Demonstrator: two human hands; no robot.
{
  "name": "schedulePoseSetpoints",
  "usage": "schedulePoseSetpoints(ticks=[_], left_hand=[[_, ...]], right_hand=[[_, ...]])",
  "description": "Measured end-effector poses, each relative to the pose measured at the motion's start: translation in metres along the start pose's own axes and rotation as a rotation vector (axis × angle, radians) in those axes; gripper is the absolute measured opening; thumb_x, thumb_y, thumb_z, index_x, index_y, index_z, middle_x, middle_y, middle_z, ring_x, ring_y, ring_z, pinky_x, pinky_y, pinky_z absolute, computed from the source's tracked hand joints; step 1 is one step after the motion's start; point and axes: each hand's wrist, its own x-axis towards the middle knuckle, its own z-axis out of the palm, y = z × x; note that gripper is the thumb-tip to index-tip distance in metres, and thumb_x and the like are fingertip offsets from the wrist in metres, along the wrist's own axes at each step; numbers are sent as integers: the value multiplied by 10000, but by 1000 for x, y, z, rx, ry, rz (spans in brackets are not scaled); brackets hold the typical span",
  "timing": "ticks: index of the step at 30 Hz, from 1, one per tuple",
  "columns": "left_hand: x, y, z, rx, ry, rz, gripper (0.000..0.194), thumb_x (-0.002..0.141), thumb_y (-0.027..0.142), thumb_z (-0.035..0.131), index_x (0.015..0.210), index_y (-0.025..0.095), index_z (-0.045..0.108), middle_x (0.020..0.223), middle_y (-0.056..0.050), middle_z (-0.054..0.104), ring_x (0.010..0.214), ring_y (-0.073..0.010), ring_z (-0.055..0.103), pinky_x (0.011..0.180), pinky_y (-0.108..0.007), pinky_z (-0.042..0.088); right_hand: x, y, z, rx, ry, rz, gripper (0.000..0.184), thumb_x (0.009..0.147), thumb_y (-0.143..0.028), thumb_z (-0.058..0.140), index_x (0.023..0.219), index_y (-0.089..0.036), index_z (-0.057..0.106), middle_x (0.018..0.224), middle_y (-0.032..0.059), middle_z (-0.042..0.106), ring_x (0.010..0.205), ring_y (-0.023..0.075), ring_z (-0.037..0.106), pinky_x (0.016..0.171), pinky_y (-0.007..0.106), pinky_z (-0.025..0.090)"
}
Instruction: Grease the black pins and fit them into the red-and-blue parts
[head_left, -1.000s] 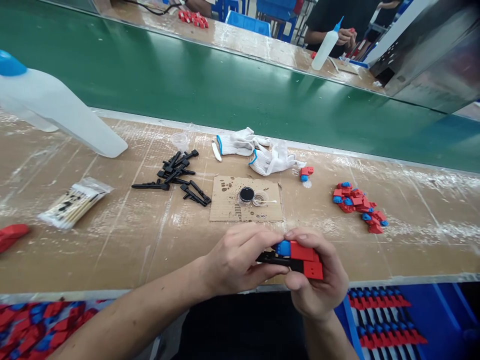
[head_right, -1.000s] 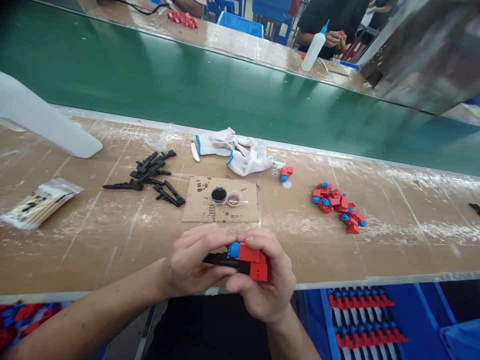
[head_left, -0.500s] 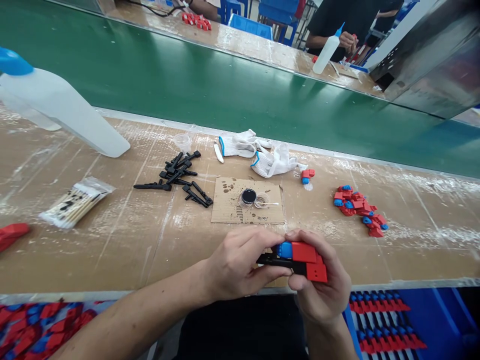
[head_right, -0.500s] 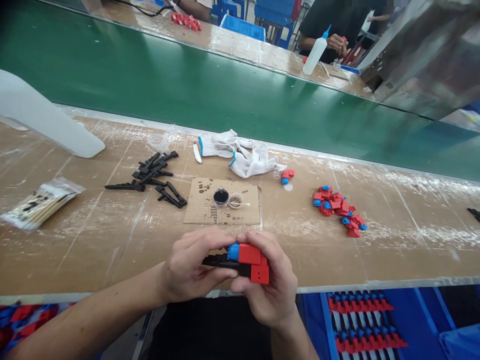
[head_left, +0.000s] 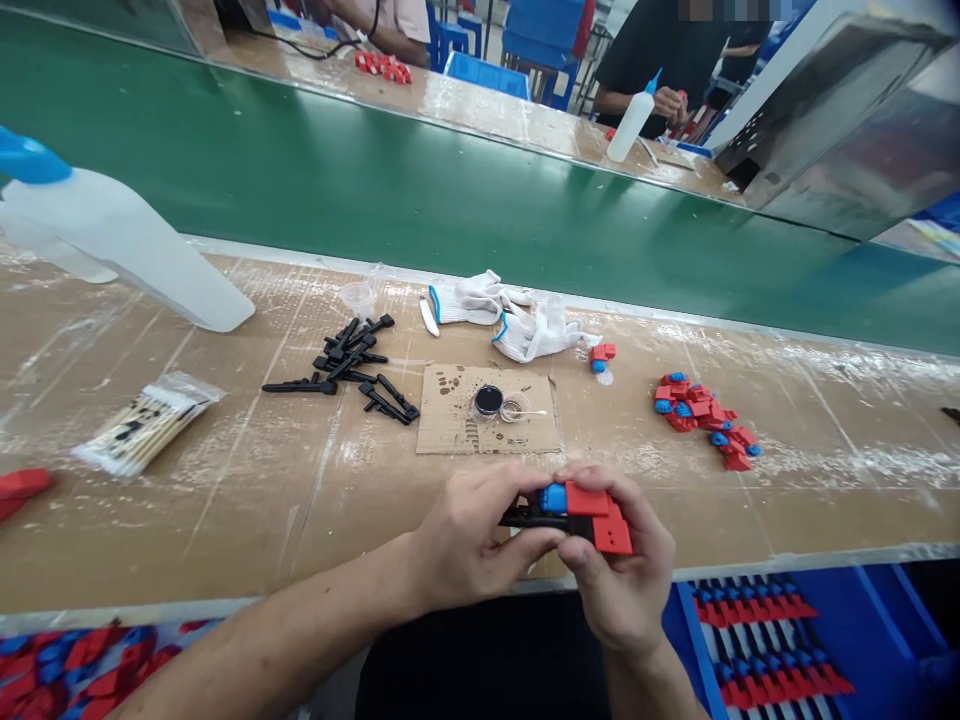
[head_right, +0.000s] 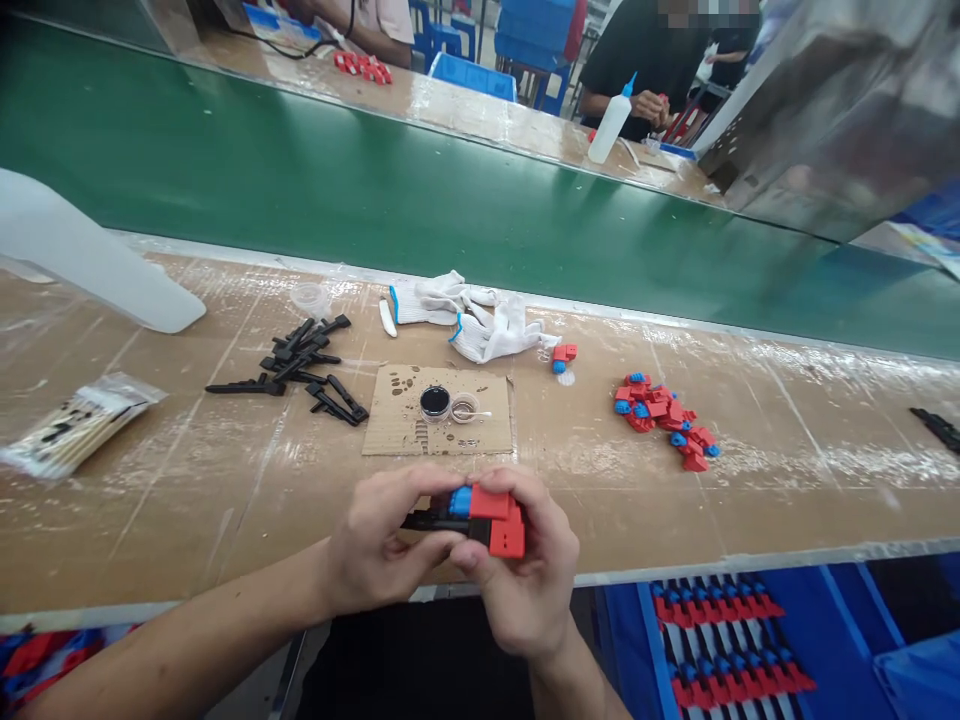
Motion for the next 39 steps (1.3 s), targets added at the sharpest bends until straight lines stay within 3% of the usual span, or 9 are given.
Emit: schedulePoseSetpoints(ticks=[3,7,11,14,19,23,28,34,39], left_hand=[[6,-1,-2,-130,-124,-232,283,953,397,654,1073,140,660,882,-66,751,746,-164,702,687,-246,552],[13,-1,-2,-461,-396,-517,551,1029,561,441,731,137,626,618,-31,636,576,-119,573,615,-235,466],[11,0,4,-576,-491,-617,623,1028,617,384,639,153,530,525,7,516,476,-87,446,516,-216,377],[8,1,7,-599,-507,-653,612,1020,605,427,598,164,459,523,28,443,468,-73,362,471,-211,289],[8,5,2,-608,-441,-589,520,963,631,530,766,151,555,605,33,456,526,-91,400,494,-215,336],[13,13,-9,-323,-415,-338,263,971,364,590,879,127,655,662,11,547,568,-94,440,544,-223,352],[13,15,-15,-201,-382,-170,186,952,290,628,878,130,685,659,0,631,527,-85,501,511,-211,372],[8,11,-5,-394,-201,-23,434,750,318,902,1109,160,715,906,-83,768,757,-166,729,674,-232,583],[2,10,4,-462,-106,-105,413,717,344,919,1059,189,748,911,-61,759,766,-150,736,676,-209,605]], right_hand=[[9,5,-12,-13,-56,16,395,828,-480,787,1128,-254,666,1014,57,687,936,212,685,800,323,593],[13,6,-25,31,-180,35,280,810,-359,824,1032,-240,700,911,31,670,837,181,659,750,294,575],[1,9,-25,265,-198,171,447,810,-318,824,1226,-280,662,1010,31,681,798,153,674,677,256,575],[-7,13,-24,316,-204,179,437,780,-395,843,1173,-267,702,1067,56,658,899,187,672,722,281,582],[-10,15,-22,267,-128,93,387,741,-449,862,1029,-248,701,972,54,646,896,205,646,759,323,575],[-10,11,-22,237,-150,10,411,756,-485,845,1048,-262,660,951,50,653,887,207,654,765,337,584],[-11,6,-25,212,-178,-38,435,748,-458,863,1067,-268,636,961,45,650,848,193,641,728,322,573],[-14,7,-13,324,-102,-15,500,691,-566,867,1004,-278,605,897,16,599,787,176,588,689,301,523],[-19,4,0,370,-29,43,508,695,-616,835,1015,-298,602,968,19,583,826,161,590,736,280,547]])
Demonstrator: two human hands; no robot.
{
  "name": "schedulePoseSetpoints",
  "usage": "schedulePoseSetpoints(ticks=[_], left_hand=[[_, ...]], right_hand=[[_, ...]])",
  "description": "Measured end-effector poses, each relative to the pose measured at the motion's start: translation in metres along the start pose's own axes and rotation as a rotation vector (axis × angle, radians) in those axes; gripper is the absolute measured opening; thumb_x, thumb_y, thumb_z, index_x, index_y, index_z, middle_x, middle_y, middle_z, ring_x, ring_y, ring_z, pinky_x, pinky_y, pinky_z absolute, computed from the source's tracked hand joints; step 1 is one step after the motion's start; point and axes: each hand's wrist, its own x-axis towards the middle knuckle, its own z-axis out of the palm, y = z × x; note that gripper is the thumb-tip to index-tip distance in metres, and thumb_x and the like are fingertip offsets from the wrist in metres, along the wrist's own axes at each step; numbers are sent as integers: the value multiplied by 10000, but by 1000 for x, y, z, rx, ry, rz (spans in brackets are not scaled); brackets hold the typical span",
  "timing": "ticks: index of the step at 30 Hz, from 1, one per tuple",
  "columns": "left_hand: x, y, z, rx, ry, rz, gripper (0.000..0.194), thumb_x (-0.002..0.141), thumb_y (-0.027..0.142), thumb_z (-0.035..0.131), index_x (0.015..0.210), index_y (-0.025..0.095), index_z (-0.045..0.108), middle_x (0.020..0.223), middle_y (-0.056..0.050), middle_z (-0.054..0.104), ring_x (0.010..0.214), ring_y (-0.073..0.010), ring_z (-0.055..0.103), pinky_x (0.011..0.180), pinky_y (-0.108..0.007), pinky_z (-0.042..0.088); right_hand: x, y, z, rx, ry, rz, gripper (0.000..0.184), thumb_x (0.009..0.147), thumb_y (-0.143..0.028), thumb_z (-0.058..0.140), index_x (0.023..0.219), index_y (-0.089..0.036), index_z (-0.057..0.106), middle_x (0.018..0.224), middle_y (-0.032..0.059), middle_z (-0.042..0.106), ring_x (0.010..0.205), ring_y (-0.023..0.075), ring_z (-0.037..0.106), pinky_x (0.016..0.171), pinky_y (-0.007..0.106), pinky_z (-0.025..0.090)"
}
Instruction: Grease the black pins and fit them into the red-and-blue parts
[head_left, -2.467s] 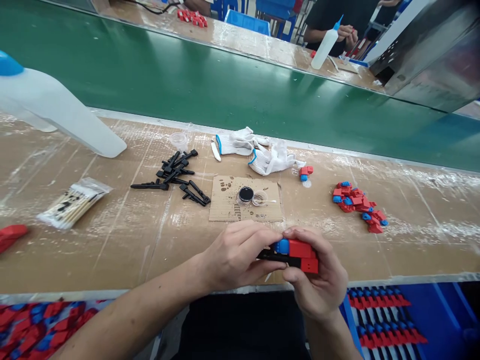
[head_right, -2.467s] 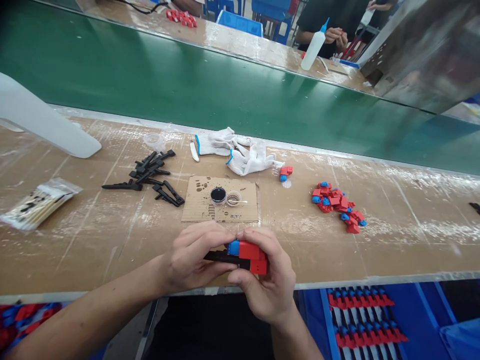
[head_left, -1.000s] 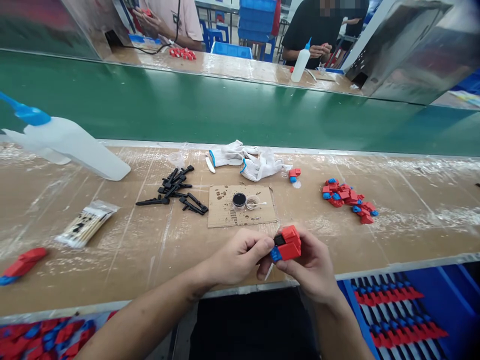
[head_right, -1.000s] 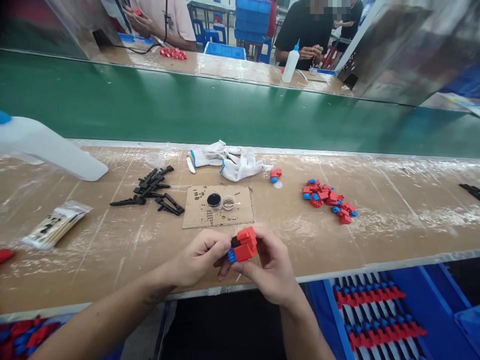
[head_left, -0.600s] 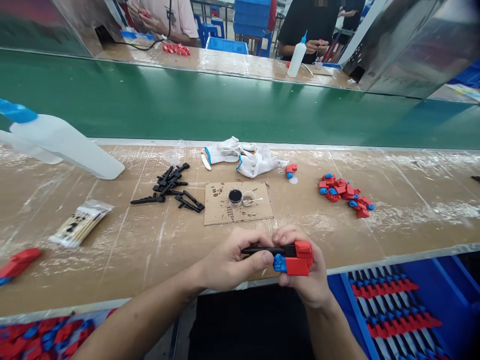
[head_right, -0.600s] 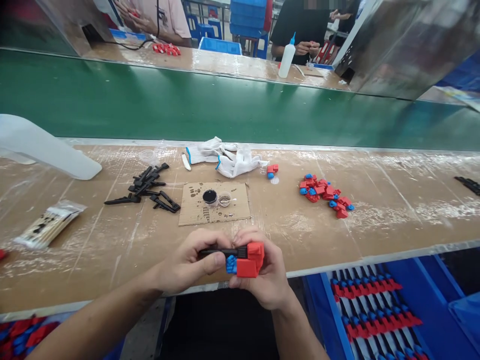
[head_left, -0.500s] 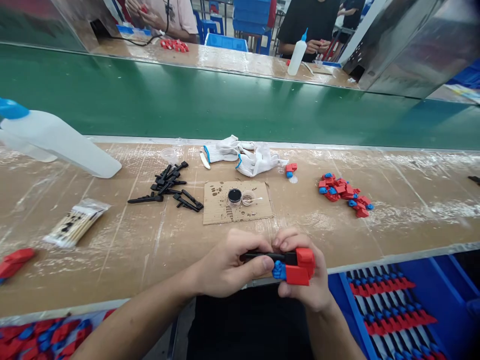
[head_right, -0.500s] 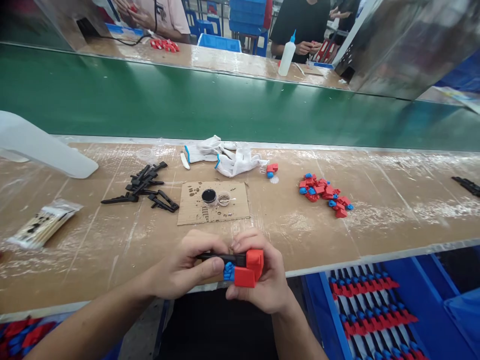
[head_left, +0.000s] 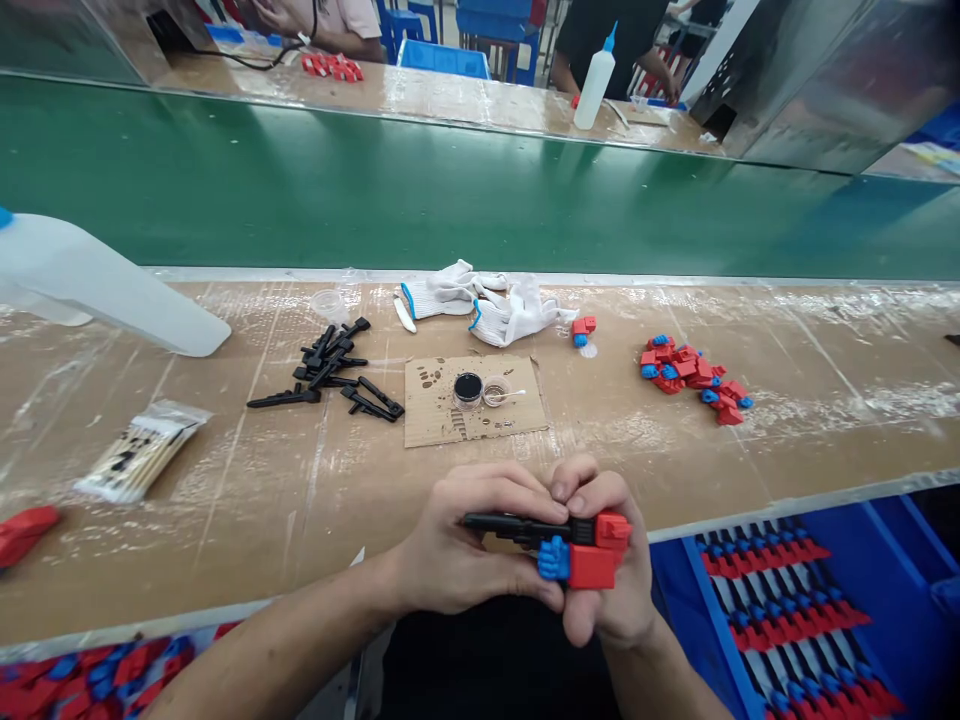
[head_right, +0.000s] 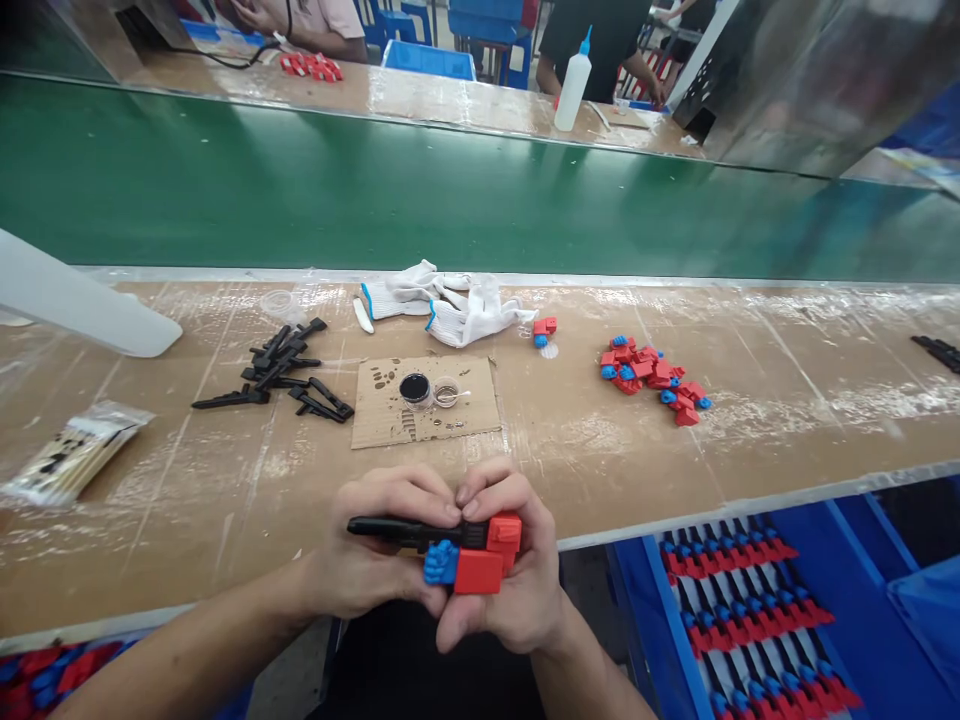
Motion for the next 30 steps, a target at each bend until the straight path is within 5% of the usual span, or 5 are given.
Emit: schedulePoseSetpoints(ticks=[6,11,20,25,30], left_hand=[[-10,0,6,94,64,48,335,830,399,829,1065,181,732,1007,-80,754,923,-161,749,844,-237,627],[-21,-2,17,179,121,100,338,860,439,792,1061,180,712,971,-68,748,846,-152,749,819,-249,638],[-25,19,26,322,46,89,310,905,435,751,1025,155,690,931,-55,747,830,-122,752,825,-169,620],[-36,2,24,387,30,-53,291,902,467,739,1029,208,703,931,-50,742,822,-145,752,736,-166,627],[-34,-31,22,577,-364,-144,211,909,399,726,1059,251,714,968,-58,752,817,-212,764,729,-254,649]], right_hand=[[0,-16,-11,-238,-104,-62,534,719,-557,845,1133,-284,646,1040,49,588,926,191,623,814,313,571],[-8,-23,-15,-292,-129,-49,509,765,-581,800,1142,-279,641,1020,60,599,907,206,620,774,329,569],[-33,-26,-3,-145,-27,-24,497,750,-524,840,1142,-295,639,1024,29,620,899,170,617,799,271,541],[-39,-6,-13,-77,68,55,495,687,-476,904,1053,-259,652,977,12,624,824,145,623,747,259,522],[-50,-10,-69,-357,-171,-59,398,799,-435,820,1051,-176,655,989,65,662,920,171,642,856,285,548]])
